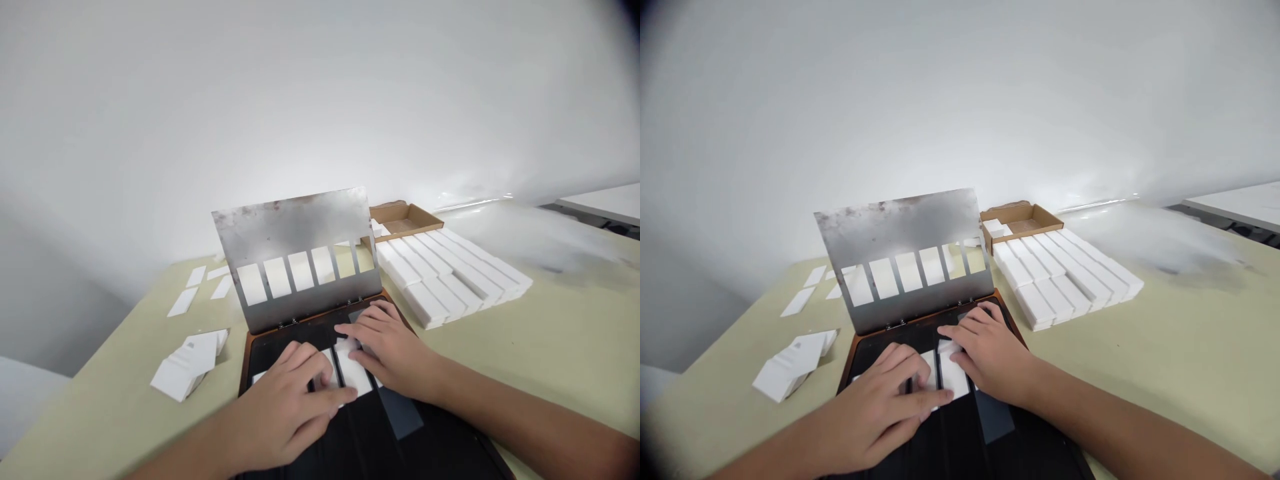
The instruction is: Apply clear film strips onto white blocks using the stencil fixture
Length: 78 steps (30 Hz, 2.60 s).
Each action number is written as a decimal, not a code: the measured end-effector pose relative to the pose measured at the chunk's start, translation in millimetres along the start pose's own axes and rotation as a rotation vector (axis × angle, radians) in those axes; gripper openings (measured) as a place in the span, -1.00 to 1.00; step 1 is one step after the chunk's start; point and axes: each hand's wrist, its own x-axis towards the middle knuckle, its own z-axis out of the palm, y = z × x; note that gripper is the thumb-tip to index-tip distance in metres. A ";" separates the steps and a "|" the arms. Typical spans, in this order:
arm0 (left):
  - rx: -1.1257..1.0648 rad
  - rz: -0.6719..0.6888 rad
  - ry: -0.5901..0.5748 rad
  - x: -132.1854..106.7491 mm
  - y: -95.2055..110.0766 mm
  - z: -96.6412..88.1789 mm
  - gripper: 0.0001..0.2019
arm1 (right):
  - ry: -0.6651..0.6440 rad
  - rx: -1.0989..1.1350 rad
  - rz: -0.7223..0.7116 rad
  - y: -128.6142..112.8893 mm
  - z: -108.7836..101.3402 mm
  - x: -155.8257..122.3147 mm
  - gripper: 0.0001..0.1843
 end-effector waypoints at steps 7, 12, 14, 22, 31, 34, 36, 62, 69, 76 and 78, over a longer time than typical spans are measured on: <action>-0.012 0.005 0.033 0.7 1.8 -0.5 -0.54 | 0.072 0.007 -0.069 5.6 6.2 -2.7 -0.79; -0.007 -0.006 0.014 0.2 1.9 0.2 -0.57 | 0.106 -0.055 -0.143 7.1 8.1 -6.4 -0.81; -0.008 -0.010 0.009 0.4 2.1 0.7 -0.57 | 0.106 -0.095 -0.170 6.1 7.2 -7.7 -0.81; -0.005 -0.007 0.036 -0.1 2.0 1.1 -0.57 | 0.074 -0.172 -0.213 2.8 5.3 -8.6 -0.79; -0.016 -0.007 0.079 -0.1 2.5 1.6 -0.55 | 0.103 -0.167 -0.231 2.6 6.0 -8.4 -0.82; -0.024 -0.019 0.077 -0.2 2.8 1.2 -0.55 | 0.130 -0.177 -0.244 4.9 9.6 -9.9 -0.85; -0.022 -0.029 0.069 -0.7 2.8 1.8 -0.55 | 0.140 -0.180 -0.247 6.0 11.7 -10.6 -0.88; 0.072 0.131 0.058 0.0 4.8 3.2 -0.67 | 0.280 0.254 -0.053 5.4 -38.0 -16.4 -0.77; 0.252 0.064 0.173 28.3 18.0 -7.4 -0.89 | 0.215 0.275 -0.105 14.1 -13.7 -28.1 -0.54; 0.201 -0.057 0.302 56.2 22.8 20.2 -0.83 | 0.233 0.273 -0.052 17.5 -22.3 -29.8 -0.53; 0.158 -0.038 0.309 55.6 20.2 26.1 -0.86 | 0.169 0.219 -0.099 15.3 -30.5 -28.8 -0.60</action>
